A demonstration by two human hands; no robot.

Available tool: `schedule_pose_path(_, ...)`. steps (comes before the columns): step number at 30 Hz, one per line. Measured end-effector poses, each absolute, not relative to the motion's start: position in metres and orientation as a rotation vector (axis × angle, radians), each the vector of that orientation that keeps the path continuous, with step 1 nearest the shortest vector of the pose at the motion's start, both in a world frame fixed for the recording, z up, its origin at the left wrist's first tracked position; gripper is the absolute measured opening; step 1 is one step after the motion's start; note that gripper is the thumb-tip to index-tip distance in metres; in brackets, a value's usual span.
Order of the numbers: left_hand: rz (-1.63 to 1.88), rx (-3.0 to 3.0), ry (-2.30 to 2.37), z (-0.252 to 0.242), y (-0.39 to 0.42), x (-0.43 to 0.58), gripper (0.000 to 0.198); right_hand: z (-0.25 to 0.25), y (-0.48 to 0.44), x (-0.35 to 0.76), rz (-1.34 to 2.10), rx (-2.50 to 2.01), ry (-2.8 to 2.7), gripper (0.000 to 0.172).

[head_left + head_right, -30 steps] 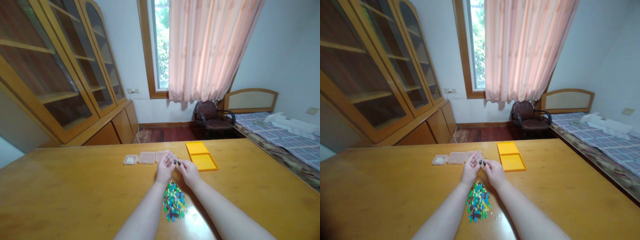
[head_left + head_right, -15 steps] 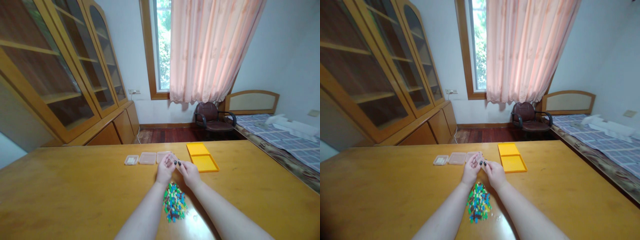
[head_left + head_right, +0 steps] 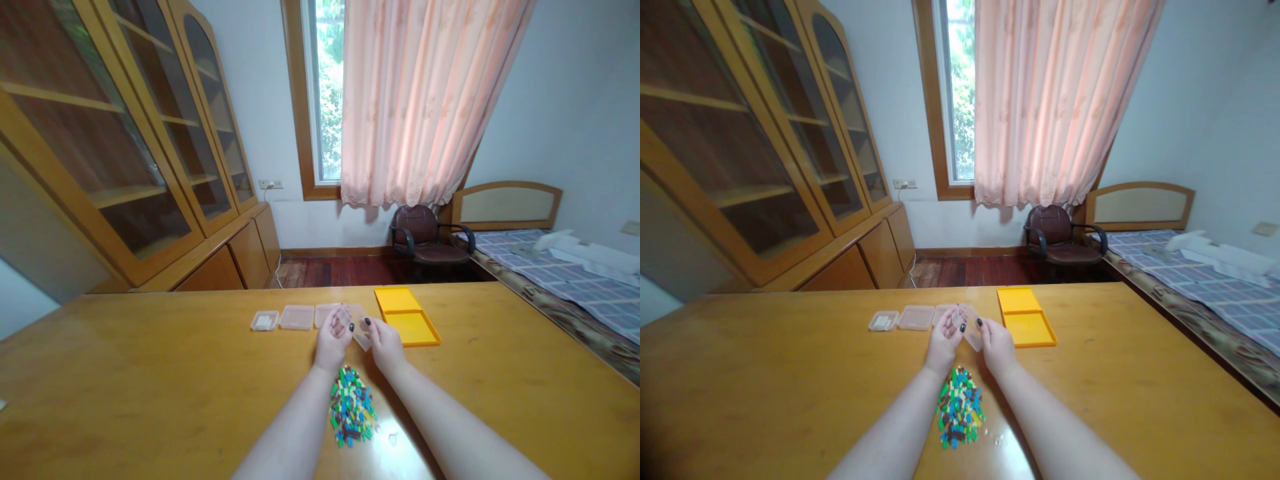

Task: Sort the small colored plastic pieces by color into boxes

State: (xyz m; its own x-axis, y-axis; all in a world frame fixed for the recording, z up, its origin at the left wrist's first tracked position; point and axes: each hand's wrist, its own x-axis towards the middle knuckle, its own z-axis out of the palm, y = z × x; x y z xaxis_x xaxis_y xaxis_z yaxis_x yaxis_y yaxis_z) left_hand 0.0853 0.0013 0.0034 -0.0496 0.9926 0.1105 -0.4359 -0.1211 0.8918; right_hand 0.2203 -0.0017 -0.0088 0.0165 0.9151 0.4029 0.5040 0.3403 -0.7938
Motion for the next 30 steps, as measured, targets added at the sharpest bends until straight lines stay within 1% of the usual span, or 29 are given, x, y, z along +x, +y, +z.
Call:
schedule_pose_path(2,1.477,0.935,0.810,0.002,0.003,0.084,0.066,-0.012,0.005,0.223,0.718,-1.250,-1.439,0.050)
schedule_pose_path(4,1.461,0.928,0.767,-0.002,0.005,0.083,0.066,-0.014,0.011,0.227,0.829,-1.207,-1.278,0.053)
schedule_pose_path(9,1.413,0.791,0.541,-0.012,0.010,0.080,0.068,-0.007,0.020,0.237,0.901,-1.223,-1.062,0.048)
schedule_pose_path(13,1.315,0.758,0.520,-0.015,0.013,0.077,0.065,0.001,0.022,0.243,0.831,-1.267,-1.033,0.044)
schedule_pose_path(17,1.220,0.746,0.682,-0.018,0.015,0.076,0.062,0.006,0.023,0.249,0.754,-1.343,-1.065,0.043)
schedule_pose_path(20,1.148,0.728,0.800,-0.020,0.016,0.076,0.060,0.008,0.022,0.253,0.649,-1.380,-1.153,0.041)
schedule_pose_path(26,1.076,0.653,0.807,-0.020,0.017,0.072,0.056,0.007,0.018,0.258,0.416,-1.391,-1.430,0.037)
schedule_pose_path(30,1.039,0.629,0.786,-0.014,0.016,0.069,0.050,0.010,0.017,0.257,0.459,-1.345,-1.451,0.037)
